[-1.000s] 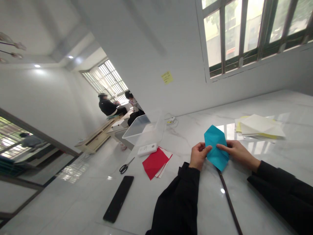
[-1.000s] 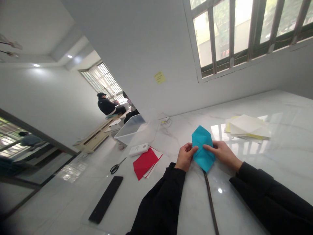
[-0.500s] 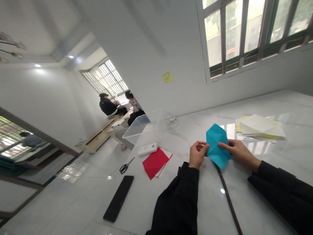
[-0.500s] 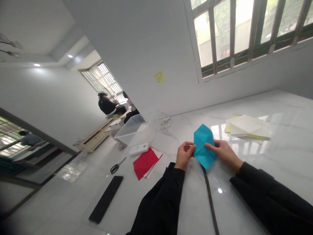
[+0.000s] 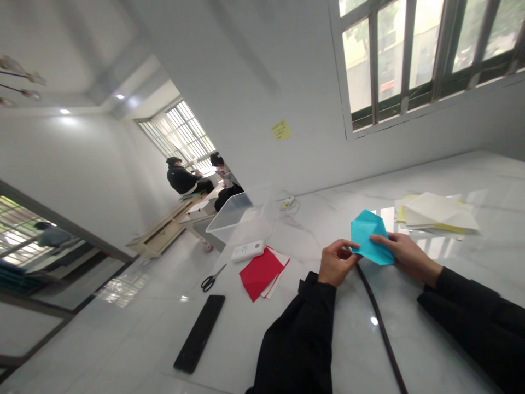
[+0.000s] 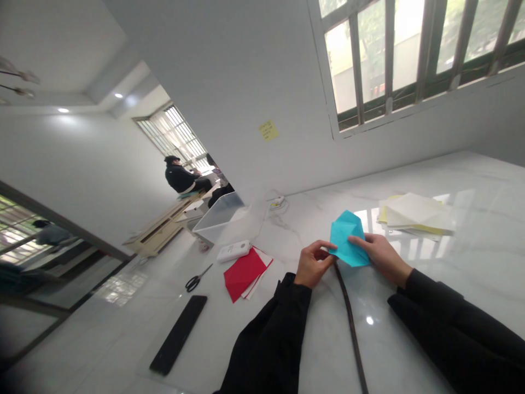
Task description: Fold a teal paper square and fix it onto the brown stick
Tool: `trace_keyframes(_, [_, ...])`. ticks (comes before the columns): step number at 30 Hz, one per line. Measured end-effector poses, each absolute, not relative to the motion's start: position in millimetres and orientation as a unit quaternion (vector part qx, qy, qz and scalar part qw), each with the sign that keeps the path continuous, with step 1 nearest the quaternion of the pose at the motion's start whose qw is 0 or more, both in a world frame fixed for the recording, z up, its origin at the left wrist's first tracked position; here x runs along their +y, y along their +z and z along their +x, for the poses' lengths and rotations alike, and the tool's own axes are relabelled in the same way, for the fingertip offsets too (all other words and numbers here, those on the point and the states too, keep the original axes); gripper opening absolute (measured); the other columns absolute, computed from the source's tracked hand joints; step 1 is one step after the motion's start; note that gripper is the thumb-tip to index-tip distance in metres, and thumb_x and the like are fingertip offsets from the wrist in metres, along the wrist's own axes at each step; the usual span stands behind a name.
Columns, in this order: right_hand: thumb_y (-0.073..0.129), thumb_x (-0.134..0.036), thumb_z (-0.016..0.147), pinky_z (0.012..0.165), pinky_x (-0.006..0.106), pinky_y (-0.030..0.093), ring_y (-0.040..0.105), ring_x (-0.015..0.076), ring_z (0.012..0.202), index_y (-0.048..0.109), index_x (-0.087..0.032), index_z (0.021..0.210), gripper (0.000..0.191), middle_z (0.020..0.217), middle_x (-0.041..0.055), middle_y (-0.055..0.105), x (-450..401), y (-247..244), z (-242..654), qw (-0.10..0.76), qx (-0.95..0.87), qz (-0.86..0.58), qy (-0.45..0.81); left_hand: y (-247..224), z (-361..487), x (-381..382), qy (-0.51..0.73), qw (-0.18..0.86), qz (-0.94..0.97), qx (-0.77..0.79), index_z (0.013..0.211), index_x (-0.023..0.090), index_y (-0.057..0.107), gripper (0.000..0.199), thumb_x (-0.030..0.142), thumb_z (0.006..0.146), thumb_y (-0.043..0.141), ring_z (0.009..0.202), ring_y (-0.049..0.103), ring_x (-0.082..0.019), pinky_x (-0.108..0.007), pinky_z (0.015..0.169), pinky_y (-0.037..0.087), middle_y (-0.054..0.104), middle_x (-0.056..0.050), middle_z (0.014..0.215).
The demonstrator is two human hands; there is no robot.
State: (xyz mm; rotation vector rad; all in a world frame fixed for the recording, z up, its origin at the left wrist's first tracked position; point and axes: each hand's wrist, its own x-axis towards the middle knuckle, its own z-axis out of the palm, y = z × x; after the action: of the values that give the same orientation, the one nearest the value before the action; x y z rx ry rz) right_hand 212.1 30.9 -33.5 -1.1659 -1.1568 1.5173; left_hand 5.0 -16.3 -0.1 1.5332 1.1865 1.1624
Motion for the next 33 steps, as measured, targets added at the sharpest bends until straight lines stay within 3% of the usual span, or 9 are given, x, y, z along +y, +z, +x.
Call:
trace_keyframes(6, [0.08, -0.061, 0.08, 0.072, 0.038, 0.059, 0.074, 0.0285, 0.078, 0.078, -0.019, 0.09, 0.044, 0.09, 0.0099, 0.081, 31, -34, 212, 0.436, -0.477, -0.468, 0.603, -4, 5, -14, 0.491, 0.443, 0.586, 0.469, 0.082, 0.014, 0.076, 0.044, 0.055, 0.072, 0.089, 0.068, 0.066, -0.015, -0.027, 0.065, 0.051, 0.074, -0.008, 0.083])
trace_keyframes(11, [0.078, -0.063, 0.08, 0.062, 0.034, 0.052, 0.067, 0.0227, 0.068, 0.076, -0.016, 0.087, 0.048, 0.082, 0.0085, 0.078, 29, -31, 212, 0.4, -0.51, -0.481, 0.59, -2, 7, -16, 0.468, 0.453, 0.577, 0.494, 0.098, 0.014, 0.077, 0.043, 0.051, 0.078, 0.085, 0.06, 0.063, -0.015, -0.025, 0.059, 0.046, 0.068, -0.004, 0.066])
trace_keyframes(15, [0.076, -0.066, 0.08, 0.063, 0.033, 0.048, 0.064, 0.0218, 0.068, 0.076, -0.014, 0.084, 0.053, 0.078, 0.0085, 0.076, 30, -31, 211, 0.374, -0.573, -0.476, 0.553, 0, 9, -18, 0.449, 0.433, 0.605, 0.494, 0.101, 0.014, 0.078, 0.038, 0.042, 0.077, 0.086, 0.055, 0.049, -0.009, -0.022, 0.053, 0.037, 0.061, 0.0, 0.065])
trace_keyframes(18, [0.073, -0.068, 0.081, 0.066, 0.035, 0.049, 0.065, 0.0234, 0.071, 0.078, -0.013, 0.084, 0.056, 0.079, 0.0097, 0.076, 30, -31, 210, 0.355, -0.61, -0.461, 0.537, -2, 9, -17, 0.448, 0.434, 0.603, 0.497, 0.102, 0.014, 0.077, 0.036, 0.038, 0.077, 0.085, 0.057, 0.05, -0.009, -0.021, 0.054, 0.04, 0.062, 0.0, 0.068])
trace_keyframes(25, [0.073, -0.07, 0.081, 0.073, 0.038, 0.053, 0.07, 0.0281, 0.08, 0.081, -0.013, 0.093, 0.059, 0.089, 0.0117, 0.08, 32, -32, 209, 0.339, -0.631, -0.44, 0.542, -5, 8, -14, 0.495, 0.484, 0.558, 0.458, 0.136, 0.021, 0.065, 0.068, 0.035, 0.074, 0.088, 0.074, 0.066, -0.014, -0.027, 0.068, 0.056, 0.071, -0.007, 0.104])
trace_keyframes(30, [0.073, -0.074, 0.08, 0.069, 0.037, 0.052, 0.068, 0.0272, 0.075, 0.08, -0.013, 0.089, 0.062, 0.085, 0.0117, 0.079, 27, -27, 207, 0.344, -0.639, -0.431, 0.537, -8, 8, -13, 0.491, 0.525, 0.531, 0.448, 0.166, 0.026, 0.028, 0.12, 0.039, 0.067, 0.095, 0.078, 0.07, -0.018, -0.032, 0.075, 0.059, 0.075, -0.009, 0.107])
trace_keyframes(31, [0.073, -0.075, 0.08, 0.068, 0.037, 0.052, 0.068, 0.0267, 0.074, 0.08, -0.013, 0.089, 0.063, 0.084, 0.0116, 0.078, 25, -25, 206, 0.347, -0.638, -0.429, 0.537, -9, 9, -12, 0.492, 0.529, 0.527, 0.447, 0.165, 0.024, 0.029, 0.122, 0.04, 0.065, 0.097, 0.079, 0.07, -0.018, -0.033, 0.076, 0.059, 0.076, -0.009, 0.107])
trace_keyframes(33, [0.074, -0.076, 0.079, 0.067, 0.037, 0.052, 0.067, 0.026, 0.073, 0.08, -0.014, 0.088, 0.063, 0.082, 0.0114, 0.078, 20, -20, 204, 0.359, -0.634, -0.422, 0.539, -11, 9, -11, 0.497, 0.525, 0.528, 0.445, 0.154, 0.019, 0.048, 0.108, 0.043, 0.062, 0.098, 0.082, 0.07, -0.02, -0.033, 0.079, 0.058, 0.076, -0.01, 0.107])
